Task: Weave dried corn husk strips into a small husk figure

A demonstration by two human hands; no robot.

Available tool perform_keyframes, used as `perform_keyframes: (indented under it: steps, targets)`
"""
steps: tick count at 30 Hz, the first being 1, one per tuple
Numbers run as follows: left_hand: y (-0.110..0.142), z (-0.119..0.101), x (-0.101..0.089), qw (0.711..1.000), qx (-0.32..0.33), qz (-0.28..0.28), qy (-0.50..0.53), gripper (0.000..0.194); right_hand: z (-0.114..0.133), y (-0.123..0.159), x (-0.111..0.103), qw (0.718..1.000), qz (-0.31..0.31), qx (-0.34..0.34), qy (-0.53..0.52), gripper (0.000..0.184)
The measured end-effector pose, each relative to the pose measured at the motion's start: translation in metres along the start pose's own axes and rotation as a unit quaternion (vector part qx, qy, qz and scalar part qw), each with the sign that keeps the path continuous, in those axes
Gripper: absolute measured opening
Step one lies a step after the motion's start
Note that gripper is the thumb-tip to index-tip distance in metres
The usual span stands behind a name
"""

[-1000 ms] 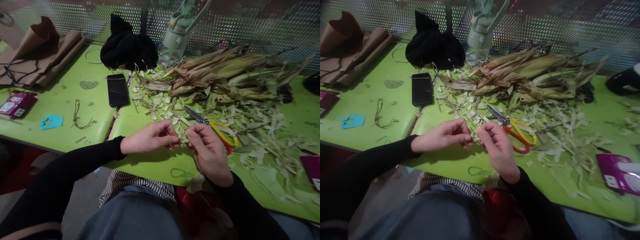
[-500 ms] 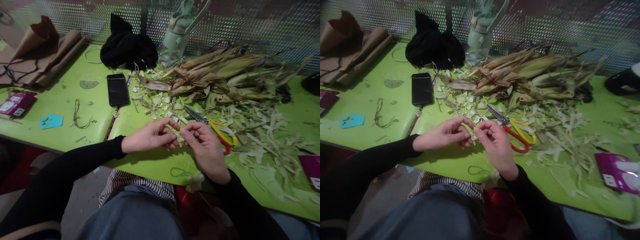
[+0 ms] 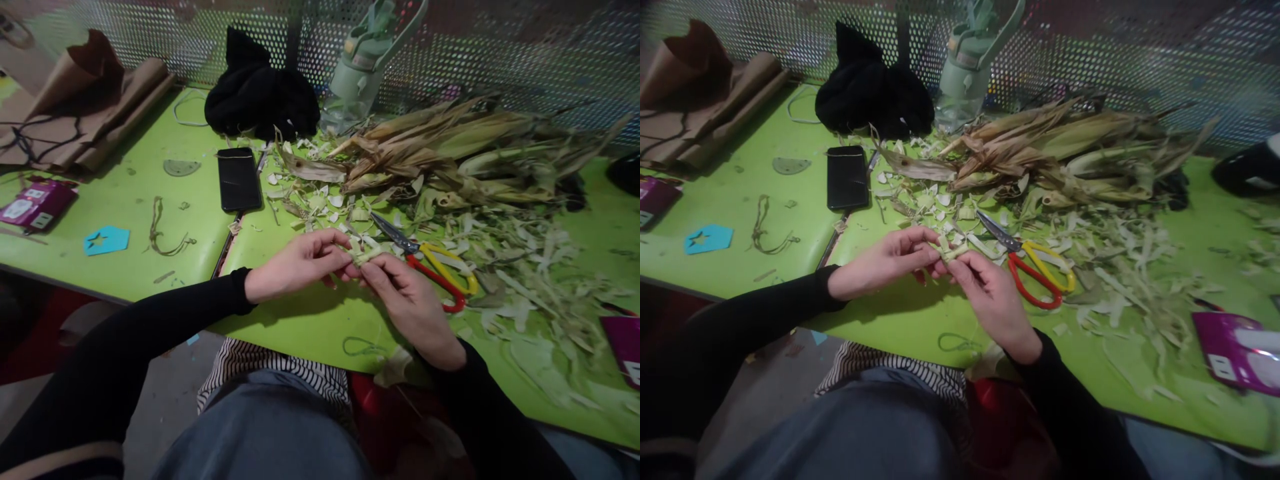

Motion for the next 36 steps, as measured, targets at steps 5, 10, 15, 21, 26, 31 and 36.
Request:
perform_keyframes:
  steps: [5,10,15,21,26,31,36]
  targets:
    - [0.000,-0.005,0.000,0.999,0.012,0.005,0.034,0.015,0.002,0.002,-0.007,1.000,-0.022,-0.018,0.003,0.032]
    - [0.002,-0.003,0.006,0.998,-0.007,0.064,-0.006,0.025,0.003,0.003,-0.002,1.000,0.017,-0.019,0.012,0.034]
    - [0.003,-0.003,0.009,0.994,0.029,0.062,-0.089,0.032,0.006,0.003,0.003,0.999,0.037,-0.013,0.000,0.036]
    - [0.003,-0.001,0.009,0.996,0.022,0.038,-0.077,0.024,0.006,0.005,0.003,0.999,0.051,-0.013,-0.006,0.034]
    - [0.003,-0.005,0.008,0.998,-0.003,0.056,-0.015,0.020,0.010,0.007,0.000,0.998,0.066,-0.017,0.001,0.034]
    - [0.002,-0.008,0.002,0.998,-0.012,0.058,-0.007,0.023,0.006,0.005,-0.003,0.999,0.040,-0.005,-0.015,0.031]
    - [0.004,-0.002,0.010,0.993,-0.038,0.096,-0.059,0.021,-0.002,0.003,-0.007,0.999,-0.031,0.012,-0.020,0.020]
Point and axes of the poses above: each hand's wrist, its own y-axis away from the middle knuckle, its own x-axis out of the palm, z = x × y, the point moved 8 cm from there along -y, towards the middle knuckle, and after that the axes turned 6 degrees about -z, right-handed, at the moved point
